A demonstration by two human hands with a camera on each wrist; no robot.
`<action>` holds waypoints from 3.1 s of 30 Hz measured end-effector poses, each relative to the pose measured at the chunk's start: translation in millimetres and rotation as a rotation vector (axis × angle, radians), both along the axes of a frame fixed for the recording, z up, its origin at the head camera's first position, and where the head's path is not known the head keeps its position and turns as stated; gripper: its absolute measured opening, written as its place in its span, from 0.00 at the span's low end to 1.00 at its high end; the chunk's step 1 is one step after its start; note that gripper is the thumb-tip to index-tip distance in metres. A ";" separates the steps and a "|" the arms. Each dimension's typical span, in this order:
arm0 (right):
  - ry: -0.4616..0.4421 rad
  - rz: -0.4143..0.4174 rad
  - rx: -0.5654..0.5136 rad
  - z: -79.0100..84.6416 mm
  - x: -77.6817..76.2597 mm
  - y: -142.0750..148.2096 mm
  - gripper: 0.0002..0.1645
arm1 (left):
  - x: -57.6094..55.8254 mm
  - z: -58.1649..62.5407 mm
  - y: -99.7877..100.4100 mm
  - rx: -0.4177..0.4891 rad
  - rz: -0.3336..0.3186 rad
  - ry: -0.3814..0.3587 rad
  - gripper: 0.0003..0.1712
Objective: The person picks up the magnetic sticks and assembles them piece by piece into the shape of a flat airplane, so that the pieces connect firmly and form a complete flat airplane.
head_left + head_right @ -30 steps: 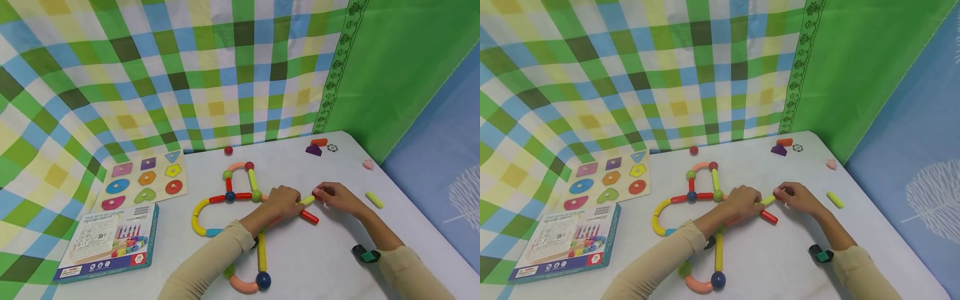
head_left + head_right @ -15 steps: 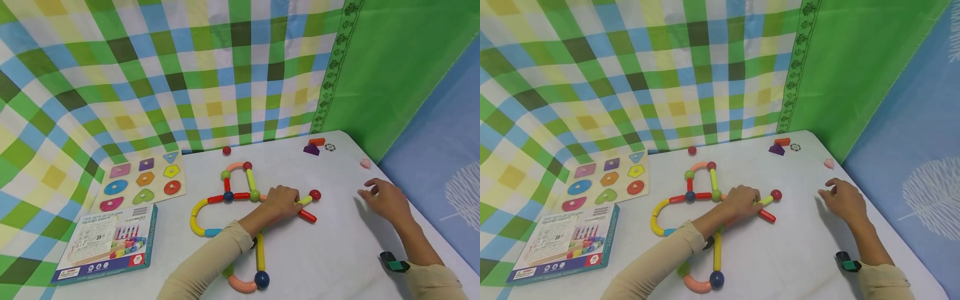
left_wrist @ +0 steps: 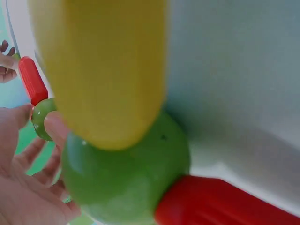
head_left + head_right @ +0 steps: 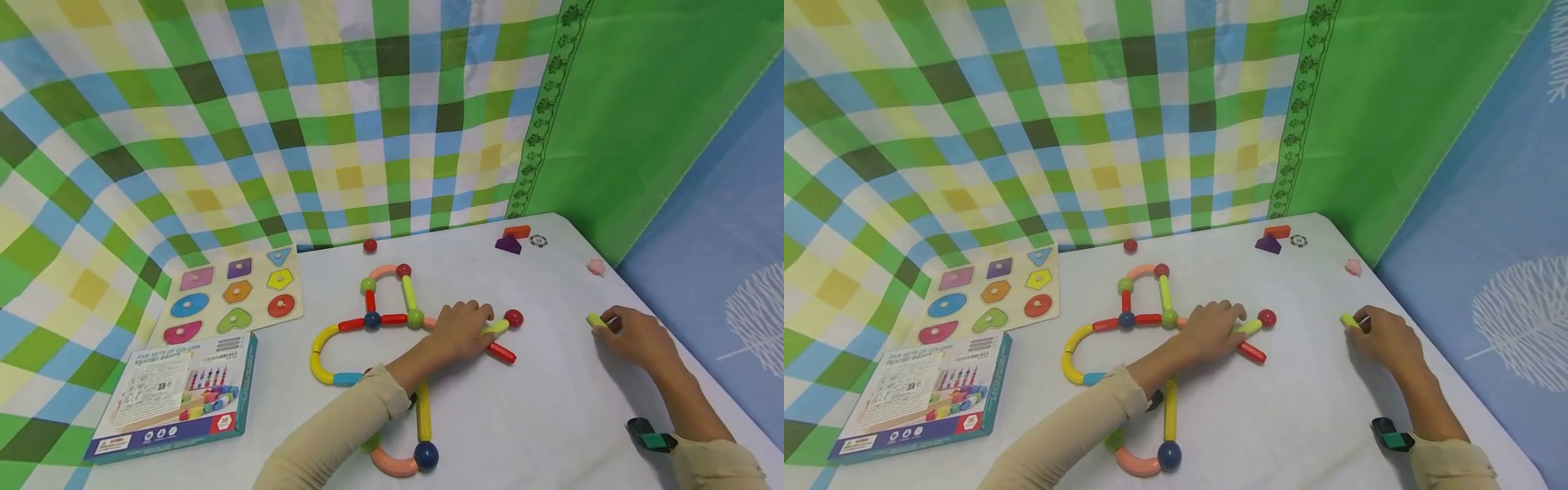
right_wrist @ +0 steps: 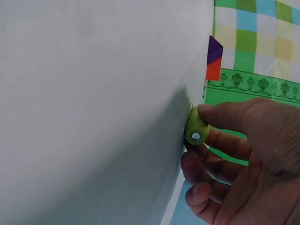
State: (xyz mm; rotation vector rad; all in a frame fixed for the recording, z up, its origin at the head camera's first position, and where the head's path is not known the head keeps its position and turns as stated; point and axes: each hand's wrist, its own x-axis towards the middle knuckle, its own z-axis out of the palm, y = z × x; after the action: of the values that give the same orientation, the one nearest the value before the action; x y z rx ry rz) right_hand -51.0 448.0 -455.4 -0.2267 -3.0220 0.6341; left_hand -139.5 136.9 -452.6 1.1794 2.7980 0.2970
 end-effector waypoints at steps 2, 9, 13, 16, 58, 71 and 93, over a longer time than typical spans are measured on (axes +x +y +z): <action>-0.007 0.022 -0.016 0.8 1.4 -2.5 0.19 | 2.9 1.1 -0.5 -0.002 -0.046 0.021 0.24; -0.004 0.096 -0.076 1.5 2.8 -25.0 0.16 | 10.0 5.5 -3.2 -0.056 -0.165 0.038 0.18; -0.016 0.148 -0.150 -2.3 -0.9 -49.8 0.15 | 10.6 3.7 -4.9 -0.070 -0.160 0.022 0.14; -0.048 0.158 -0.242 -5.4 -5.9 -66.5 0.17 | 10.8 3.1 -5.5 -0.068 -0.158 0.025 0.13; 0.102 0.663 -0.078 66.9 -220.9 -254.9 0.13 | -7.9 -8.3 -30.4 -0.052 -0.188 0.012 0.19; 0.022 0.663 0.003 46.9 -263.7 -315.5 0.28 | 3.5 -9.2 -31.6 -0.185 -0.119 0.010 0.20; -0.054 0.685 0.276 18.5 -270.4 -284.2 0.20 | 9.4 -2.7 -40.0 -0.206 -0.180 0.069 0.27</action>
State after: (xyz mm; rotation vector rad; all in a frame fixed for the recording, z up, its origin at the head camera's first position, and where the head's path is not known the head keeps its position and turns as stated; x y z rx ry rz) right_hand -321.4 163.7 -436.9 0.8386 -3.1515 0.2128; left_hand -130.1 96.9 -455.3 1.4003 2.6732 -0.0463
